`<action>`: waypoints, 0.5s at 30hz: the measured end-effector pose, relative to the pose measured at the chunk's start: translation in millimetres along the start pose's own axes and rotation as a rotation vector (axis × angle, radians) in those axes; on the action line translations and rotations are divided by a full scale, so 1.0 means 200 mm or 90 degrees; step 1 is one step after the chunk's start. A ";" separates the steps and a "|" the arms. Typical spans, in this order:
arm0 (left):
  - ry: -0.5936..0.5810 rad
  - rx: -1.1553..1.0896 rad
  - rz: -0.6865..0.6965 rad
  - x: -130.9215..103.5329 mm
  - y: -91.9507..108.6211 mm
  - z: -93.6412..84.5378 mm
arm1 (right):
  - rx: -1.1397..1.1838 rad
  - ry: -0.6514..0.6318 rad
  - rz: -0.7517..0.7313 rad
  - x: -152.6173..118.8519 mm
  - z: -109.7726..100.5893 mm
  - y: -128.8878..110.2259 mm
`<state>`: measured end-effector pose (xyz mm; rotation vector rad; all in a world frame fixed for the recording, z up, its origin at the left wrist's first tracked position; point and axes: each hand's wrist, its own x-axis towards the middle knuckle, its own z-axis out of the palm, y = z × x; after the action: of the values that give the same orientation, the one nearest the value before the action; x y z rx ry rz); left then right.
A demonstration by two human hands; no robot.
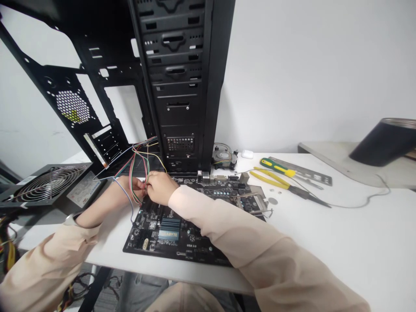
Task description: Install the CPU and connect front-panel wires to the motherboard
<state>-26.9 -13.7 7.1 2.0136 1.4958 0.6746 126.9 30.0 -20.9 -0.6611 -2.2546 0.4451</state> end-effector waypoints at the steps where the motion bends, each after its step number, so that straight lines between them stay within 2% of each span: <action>1: 0.004 0.004 -0.002 0.00 0.01 0.00 | -0.001 0.000 0.002 0.00 0.00 0.00; 8: 0.034 0.054 0.021 -0.02 0.06 0.00 | 0.000 0.043 0.031 0.01 -0.03 -0.02; 15: 0.051 0.092 0.057 -0.03 0.07 0.00 | 0.008 0.039 0.034 0.01 -0.03 -0.02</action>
<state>-18.9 -22.4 15.3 2.1973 1.5481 0.7088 127.6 29.2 -13.9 -0.7197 -2.1788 0.4585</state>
